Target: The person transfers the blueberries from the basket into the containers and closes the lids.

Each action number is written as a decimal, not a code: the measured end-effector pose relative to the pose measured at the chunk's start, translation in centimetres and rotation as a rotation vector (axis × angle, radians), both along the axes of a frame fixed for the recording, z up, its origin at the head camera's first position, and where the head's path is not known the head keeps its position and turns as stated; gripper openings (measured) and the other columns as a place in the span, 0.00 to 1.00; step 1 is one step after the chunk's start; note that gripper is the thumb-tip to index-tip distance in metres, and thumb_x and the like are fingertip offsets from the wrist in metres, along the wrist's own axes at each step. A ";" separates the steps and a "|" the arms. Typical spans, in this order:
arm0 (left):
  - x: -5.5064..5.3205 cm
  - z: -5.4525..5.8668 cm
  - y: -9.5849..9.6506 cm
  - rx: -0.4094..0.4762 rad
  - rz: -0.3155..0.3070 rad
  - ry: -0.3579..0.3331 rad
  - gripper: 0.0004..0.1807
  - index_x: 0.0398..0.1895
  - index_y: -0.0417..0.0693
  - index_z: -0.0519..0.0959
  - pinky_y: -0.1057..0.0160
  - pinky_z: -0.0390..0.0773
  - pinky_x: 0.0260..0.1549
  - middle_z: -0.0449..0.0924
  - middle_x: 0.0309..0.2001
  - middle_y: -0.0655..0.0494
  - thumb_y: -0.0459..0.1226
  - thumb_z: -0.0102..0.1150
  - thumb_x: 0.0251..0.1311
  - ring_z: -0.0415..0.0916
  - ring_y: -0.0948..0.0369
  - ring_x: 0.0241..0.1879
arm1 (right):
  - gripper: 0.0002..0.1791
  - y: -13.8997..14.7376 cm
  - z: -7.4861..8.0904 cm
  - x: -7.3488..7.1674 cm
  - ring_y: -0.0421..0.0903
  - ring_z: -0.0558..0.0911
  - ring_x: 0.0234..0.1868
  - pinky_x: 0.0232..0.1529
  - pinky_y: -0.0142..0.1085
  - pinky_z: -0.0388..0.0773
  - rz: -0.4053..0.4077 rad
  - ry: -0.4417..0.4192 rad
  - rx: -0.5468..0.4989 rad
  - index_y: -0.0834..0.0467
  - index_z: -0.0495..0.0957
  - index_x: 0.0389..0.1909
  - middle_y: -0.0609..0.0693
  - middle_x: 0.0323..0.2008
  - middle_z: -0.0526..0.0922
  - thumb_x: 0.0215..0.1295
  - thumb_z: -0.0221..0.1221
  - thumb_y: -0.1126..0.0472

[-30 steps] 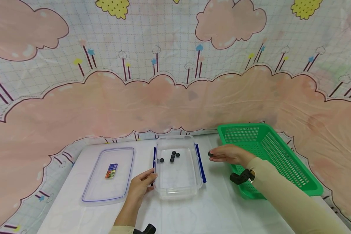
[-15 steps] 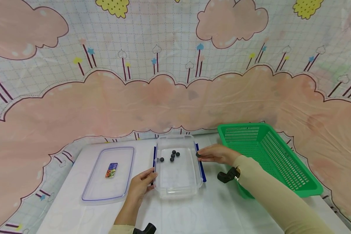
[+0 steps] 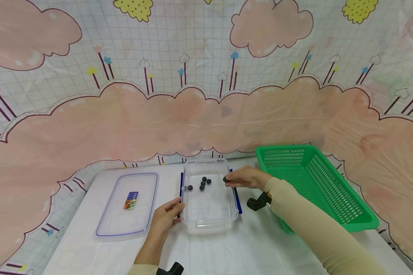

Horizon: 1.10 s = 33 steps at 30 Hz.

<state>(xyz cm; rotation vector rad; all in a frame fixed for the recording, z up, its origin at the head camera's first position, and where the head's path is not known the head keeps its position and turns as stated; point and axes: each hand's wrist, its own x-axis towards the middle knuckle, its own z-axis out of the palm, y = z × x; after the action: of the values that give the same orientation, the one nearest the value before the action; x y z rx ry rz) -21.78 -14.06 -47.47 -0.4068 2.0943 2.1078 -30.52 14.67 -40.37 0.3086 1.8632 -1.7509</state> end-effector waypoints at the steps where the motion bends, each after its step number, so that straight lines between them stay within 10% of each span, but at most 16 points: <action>1: 0.0 0.0 0.0 0.002 0.002 -0.001 0.26 0.61 0.38 0.77 0.70 0.82 0.30 0.79 0.37 0.58 0.38 0.68 0.60 0.73 0.62 0.36 | 0.19 -0.3 0.2 -0.2 0.46 0.87 0.36 0.44 0.33 0.84 -0.001 -0.004 0.019 0.75 0.73 0.57 0.60 0.42 0.85 0.68 0.58 0.70; 17: -0.1 0.0 -0.3 0.012 0.008 0.000 0.25 0.60 0.37 0.77 0.70 0.82 0.29 0.79 0.36 0.58 0.36 0.67 0.60 0.73 0.62 0.36 | 0.15 -5.3 0.2 -2.1 0.51 0.87 0.41 0.53 0.40 0.81 -0.067 0.045 0.129 0.74 0.78 0.51 0.67 0.50 0.82 0.65 0.60 0.73; 33: -0.1 0.2 -0.2 0.029 0.000 0.015 0.25 0.60 0.36 0.77 0.70 0.82 0.29 0.78 0.35 0.58 0.35 0.67 0.60 0.74 0.63 0.35 | 0.13 -9.6 -3.3 -2.6 0.41 0.80 0.19 0.29 0.30 0.84 -0.167 0.114 0.477 0.73 0.79 0.41 0.59 0.32 0.84 0.55 0.67 0.74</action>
<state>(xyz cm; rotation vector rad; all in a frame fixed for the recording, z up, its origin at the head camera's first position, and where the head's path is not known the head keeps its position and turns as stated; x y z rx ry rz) -21.90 -14.22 -47.28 -0.3888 2.0693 2.1456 -33.11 5.11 -43.68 0.5671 2.3893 -1.4275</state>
